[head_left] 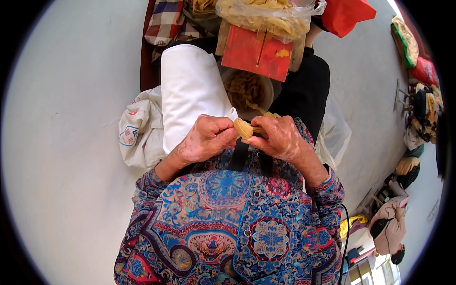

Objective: The person sits on the floor and peels thin strips from dried vegetable pieces by hand. They repeatedly pull off the outer layer and place the peeled pieces into a white bowl on their lap.

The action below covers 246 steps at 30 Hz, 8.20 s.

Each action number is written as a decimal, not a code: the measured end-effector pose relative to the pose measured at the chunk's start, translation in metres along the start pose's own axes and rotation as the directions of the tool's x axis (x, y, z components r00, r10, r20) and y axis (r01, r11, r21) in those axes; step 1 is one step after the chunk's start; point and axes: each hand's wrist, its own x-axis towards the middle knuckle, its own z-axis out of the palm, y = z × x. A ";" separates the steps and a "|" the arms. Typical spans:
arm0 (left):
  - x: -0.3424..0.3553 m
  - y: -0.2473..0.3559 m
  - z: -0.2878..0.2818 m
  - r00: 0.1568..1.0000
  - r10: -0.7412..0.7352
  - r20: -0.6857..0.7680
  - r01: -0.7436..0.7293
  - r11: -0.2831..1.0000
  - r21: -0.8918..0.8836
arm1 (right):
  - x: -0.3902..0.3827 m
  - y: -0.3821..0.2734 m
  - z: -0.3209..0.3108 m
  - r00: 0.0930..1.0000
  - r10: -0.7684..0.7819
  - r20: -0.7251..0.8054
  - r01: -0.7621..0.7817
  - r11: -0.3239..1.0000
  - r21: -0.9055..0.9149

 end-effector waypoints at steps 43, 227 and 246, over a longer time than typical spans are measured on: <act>0.007 -0.029 0.046 0.946 0.032 -0.321 -0.209 0.819 -0.534 | -0.008 -0.013 0.000 0.997 0.018 -0.074 -0.005 0.985 0.175; 0.013 -0.023 0.007 0.636 0.710 -0.302 -0.493 0.674 0.550 | 0.007 -0.006 0.051 0.821 0.570 0.037 -0.351 0.452 0.820; 0.020 -0.042 0.026 0.947 -0.140 -0.289 -0.171 0.542 -0.822 | 0.004 -0.006 0.055 0.973 0.195 -0.122 -0.119 0.882 0.455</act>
